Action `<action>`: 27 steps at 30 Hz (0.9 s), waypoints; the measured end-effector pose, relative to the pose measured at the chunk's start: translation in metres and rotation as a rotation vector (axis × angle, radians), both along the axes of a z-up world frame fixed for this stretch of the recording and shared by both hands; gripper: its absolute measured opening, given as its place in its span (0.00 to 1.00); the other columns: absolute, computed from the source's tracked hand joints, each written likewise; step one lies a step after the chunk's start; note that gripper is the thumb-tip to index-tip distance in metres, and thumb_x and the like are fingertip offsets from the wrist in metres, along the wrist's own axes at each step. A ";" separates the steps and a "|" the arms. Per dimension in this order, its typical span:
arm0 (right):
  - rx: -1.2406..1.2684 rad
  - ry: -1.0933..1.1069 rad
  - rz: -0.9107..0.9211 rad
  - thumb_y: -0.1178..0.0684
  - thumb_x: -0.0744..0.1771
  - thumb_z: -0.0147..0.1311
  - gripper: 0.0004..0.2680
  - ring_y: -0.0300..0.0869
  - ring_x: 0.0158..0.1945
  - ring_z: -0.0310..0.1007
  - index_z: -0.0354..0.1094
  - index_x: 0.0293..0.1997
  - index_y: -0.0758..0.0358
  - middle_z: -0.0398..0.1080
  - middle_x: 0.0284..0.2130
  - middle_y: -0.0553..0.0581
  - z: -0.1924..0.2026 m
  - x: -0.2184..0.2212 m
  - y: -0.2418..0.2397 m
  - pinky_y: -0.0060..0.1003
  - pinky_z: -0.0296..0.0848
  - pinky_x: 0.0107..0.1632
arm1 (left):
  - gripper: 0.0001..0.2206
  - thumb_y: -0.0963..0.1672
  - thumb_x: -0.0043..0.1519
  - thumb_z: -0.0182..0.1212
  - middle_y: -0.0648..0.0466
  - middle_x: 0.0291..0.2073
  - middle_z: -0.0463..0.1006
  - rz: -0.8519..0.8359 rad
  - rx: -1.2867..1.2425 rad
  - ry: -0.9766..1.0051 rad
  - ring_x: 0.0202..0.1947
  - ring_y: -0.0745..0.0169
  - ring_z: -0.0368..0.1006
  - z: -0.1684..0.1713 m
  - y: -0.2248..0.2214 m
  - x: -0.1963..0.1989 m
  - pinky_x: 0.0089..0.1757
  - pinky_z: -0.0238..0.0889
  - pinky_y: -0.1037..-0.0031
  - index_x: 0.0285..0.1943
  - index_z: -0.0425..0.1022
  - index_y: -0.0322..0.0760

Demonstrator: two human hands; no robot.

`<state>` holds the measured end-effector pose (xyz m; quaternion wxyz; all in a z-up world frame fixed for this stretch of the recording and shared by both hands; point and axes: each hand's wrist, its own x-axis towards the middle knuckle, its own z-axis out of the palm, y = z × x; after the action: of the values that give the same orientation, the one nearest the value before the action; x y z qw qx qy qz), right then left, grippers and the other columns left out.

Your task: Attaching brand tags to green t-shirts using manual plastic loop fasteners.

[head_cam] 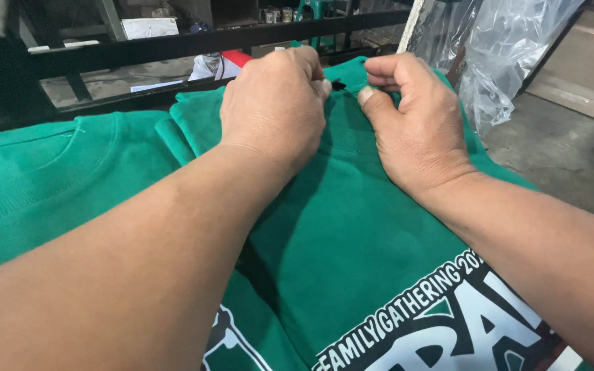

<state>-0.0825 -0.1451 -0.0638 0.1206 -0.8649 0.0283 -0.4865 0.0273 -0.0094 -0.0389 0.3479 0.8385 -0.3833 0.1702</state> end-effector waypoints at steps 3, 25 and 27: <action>0.069 0.029 -0.011 0.58 0.68 0.53 0.09 0.43 0.50 0.76 0.70 0.53 0.63 0.76 0.46 0.56 0.001 0.002 0.000 0.40 0.73 0.54 | 0.05 0.47 0.63 0.58 0.52 0.31 0.82 0.014 -0.016 0.060 0.36 0.39 0.74 0.002 0.003 -0.001 0.35 0.64 0.49 0.35 0.77 0.49; -0.130 0.514 -0.227 0.45 0.64 0.64 0.05 0.44 0.34 0.68 0.74 0.39 0.46 0.74 0.31 0.48 0.043 0.066 -0.051 0.47 0.63 0.37 | 0.08 0.46 0.59 0.56 0.58 0.39 0.82 0.149 0.113 0.130 0.49 0.46 0.72 0.002 -0.003 0.008 0.51 0.53 0.53 0.33 0.80 0.62; -0.115 0.368 -0.250 0.45 0.65 0.62 0.07 0.50 0.42 0.74 0.76 0.45 0.43 0.78 0.38 0.49 0.034 0.059 -0.047 0.52 0.66 0.44 | 0.06 0.48 0.61 0.58 0.60 0.37 0.83 0.143 0.103 0.141 0.48 0.47 0.73 0.003 -0.003 0.008 0.51 0.53 0.54 0.34 0.80 0.62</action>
<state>-0.0239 -0.1923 -0.0296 0.0024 -0.9343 0.1291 -0.3323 0.0352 -0.0121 -0.0355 0.3174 0.8903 -0.3055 0.1151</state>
